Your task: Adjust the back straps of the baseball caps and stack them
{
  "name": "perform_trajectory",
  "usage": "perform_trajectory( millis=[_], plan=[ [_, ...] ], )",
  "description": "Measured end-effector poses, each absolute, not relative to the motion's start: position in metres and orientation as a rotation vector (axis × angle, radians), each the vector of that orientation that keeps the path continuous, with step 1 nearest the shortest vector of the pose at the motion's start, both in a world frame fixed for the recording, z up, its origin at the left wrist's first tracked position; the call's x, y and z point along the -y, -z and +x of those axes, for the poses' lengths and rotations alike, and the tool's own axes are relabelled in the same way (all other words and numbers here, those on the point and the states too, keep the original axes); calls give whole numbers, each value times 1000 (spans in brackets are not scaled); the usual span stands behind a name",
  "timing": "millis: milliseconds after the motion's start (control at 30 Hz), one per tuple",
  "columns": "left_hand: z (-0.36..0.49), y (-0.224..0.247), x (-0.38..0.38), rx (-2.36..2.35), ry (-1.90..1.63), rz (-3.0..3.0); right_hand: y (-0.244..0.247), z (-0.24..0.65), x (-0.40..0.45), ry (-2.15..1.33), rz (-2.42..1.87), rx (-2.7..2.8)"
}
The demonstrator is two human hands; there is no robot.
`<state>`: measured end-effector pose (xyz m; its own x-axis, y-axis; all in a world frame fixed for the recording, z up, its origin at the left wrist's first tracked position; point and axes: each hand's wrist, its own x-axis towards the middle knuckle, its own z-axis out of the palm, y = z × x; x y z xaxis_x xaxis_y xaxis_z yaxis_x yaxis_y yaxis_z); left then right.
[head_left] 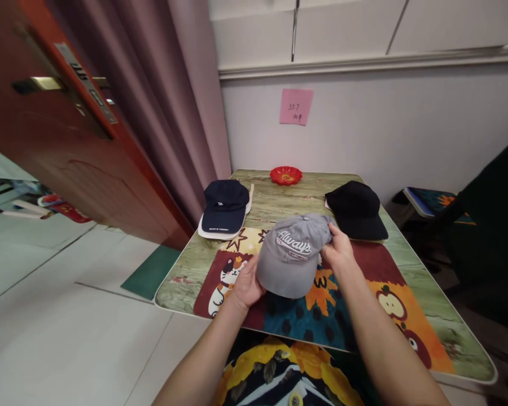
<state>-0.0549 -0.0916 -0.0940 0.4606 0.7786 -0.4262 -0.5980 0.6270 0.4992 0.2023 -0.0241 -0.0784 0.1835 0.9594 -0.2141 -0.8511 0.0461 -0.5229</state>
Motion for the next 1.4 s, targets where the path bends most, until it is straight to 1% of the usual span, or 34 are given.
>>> perform_trajectory(
  millis=[67,167,233,400,500,533,600,700,800,867,1100,1300,1400],
  plan=[
    [-50,92,88,-774,-975,259,96,204,28,-1418,-658,151],
    [-41,71,65,-811,-1079,292,115,207,40,-1468,-708,126],
    [-37,44,40,-760,-1135,387,122,208,48,-1525,-731,168],
    [-54,-43,-37,-603,-1375,683,126,207,58,-1617,-685,334],
    [-88,-71,-75,-584,-1539,774,128,203,58,-1623,-696,354],
    [-101,-71,-83,-604,-1587,764,128,202,57,-1625,-696,355],
    [-130,-57,-92,-718,-1648,687,130,200,56,-1630,-689,354],
    [-168,-15,-89,-1187,-1606,433,132,200,55,-1633,-687,329],
    [-191,22,-78,-1322,-1566,376,133,200,53,-1629,-697,285],
    [-198,35,-74,-1353,-1553,385,132,201,51,-1626,-700,255],
    [-209,37,-73,-1532,-1469,493,128,204,50,-1630,-669,182],
    [-215,25,-69,-1864,-1363,649,132,206,49,-1658,-663,190],
    [-196,11,-70,-2179,-1329,1076,132,206,47,-1660,-653,198]
  ],
)
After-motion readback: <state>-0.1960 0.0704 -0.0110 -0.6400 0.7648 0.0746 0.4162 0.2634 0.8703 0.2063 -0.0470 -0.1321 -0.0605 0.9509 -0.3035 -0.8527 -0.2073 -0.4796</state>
